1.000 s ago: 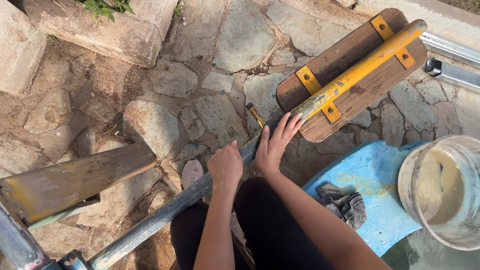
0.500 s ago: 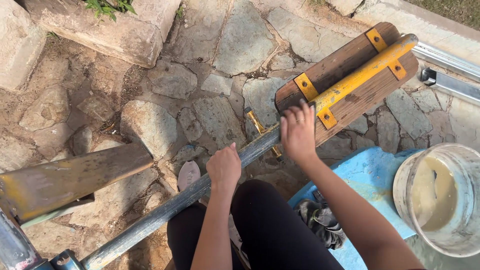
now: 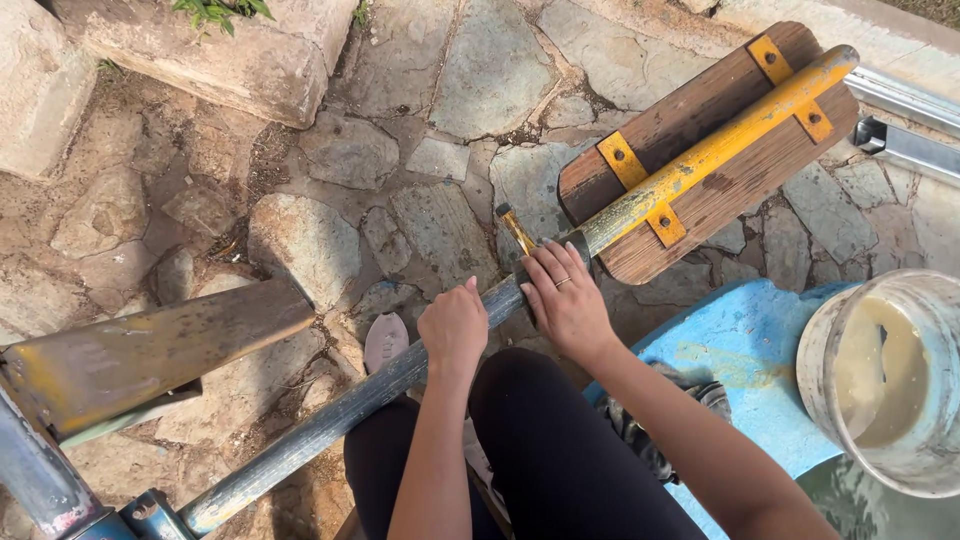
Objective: Wet sanding a metal pole using sandpaper and a sanding block with water.
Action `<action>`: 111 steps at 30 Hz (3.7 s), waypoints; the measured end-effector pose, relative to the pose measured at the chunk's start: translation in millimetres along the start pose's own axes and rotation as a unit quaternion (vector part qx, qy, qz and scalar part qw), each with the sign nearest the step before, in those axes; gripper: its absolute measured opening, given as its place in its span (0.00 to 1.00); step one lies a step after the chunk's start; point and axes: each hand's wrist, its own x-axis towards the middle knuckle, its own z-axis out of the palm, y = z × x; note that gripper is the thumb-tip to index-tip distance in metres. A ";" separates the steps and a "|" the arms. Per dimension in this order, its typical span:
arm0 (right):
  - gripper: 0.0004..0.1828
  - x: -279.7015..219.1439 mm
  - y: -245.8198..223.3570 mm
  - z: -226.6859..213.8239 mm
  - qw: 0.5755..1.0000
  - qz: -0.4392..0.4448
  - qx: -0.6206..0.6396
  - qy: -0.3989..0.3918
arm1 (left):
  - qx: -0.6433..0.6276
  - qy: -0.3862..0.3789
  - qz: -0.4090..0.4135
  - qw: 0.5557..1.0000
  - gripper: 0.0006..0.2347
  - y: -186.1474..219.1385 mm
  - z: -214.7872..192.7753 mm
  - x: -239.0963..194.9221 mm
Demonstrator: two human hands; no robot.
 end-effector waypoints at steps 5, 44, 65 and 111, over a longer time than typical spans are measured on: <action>0.17 14.5 89.6 -20.6 0.998 0.035 -0.054 0.022 | -0.005 -0.010 -0.004 1.000 0.27 -1.6 7.1 -0.3; 0.24 23.8 27.4 -27.5 0.994 -0.015 -0.096 -0.054 | 0.005 -0.008 -0.002 1.000 0.27 2.2 -2.9 -1.2; 0.39 21.6 16.9 27.5 0.938 0.341 0.040 0.053 | 0.014 -0.017 -0.022 0.999 0.28 1.9 8.1 7.3; 0.41 49.9 190.7 -46.1 0.962 0.250 -0.092 -0.061 | 0.033 -0.048 -0.046 0.997 0.29 -0.1 -0.5 1.8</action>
